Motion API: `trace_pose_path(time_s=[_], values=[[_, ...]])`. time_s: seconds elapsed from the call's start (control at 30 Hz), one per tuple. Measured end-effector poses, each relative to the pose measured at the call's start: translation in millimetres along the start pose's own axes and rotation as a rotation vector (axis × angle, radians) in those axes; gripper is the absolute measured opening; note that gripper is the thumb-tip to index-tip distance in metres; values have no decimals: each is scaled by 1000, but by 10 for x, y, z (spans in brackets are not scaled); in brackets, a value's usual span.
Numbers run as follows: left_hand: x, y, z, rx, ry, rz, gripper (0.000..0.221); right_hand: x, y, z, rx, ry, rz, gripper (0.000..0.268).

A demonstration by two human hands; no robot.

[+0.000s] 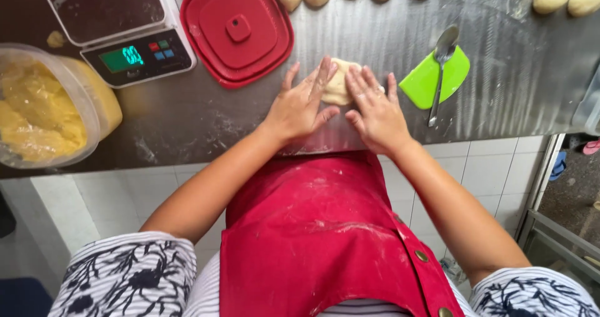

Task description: Preparing and filling dough balls with a yellow filling mixture in a bakery setting.

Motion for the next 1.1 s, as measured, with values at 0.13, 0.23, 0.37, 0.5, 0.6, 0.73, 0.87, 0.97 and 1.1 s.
trace_pose_path(time_s=[0.13,0.23,0.37,0.5,0.6,0.73,0.87,0.97,1.1], values=[[2,91,-77,-75,-89,-38,84,-66,112,5,1,98,41,79],[24,-26,-25,-109,-6,-44,83,5,35,-89,19,73,21,82],[-59,-153,40,-59,59,10,85,-39,-40,-135,-48,-60,61,83],[58,-449,232,30,105,-19,88,206,-238,-237,-104,-44,33,85],[33,-471,313,50,197,-29,88,208,-299,-269,-100,-131,9,82],[38,-525,337,79,287,-68,87,249,-352,-304,-127,-153,27,76],[-35,-569,355,119,307,-79,83,274,-423,-228,-111,-41,26,72],[-140,-431,312,127,267,27,82,165,-421,-132,-135,-35,79,72],[-41,-478,282,101,328,-58,88,118,-456,-193,-108,-25,61,70]])
Point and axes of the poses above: each hand's wrist, its own y-axis towards the middle knuckle, its own x-axis out of the palm, z = x × y, the point moved 8 cm from there along y, towards the middle knuckle, and after that the axes turned 11 degrees about y, right-handed, at the moved point
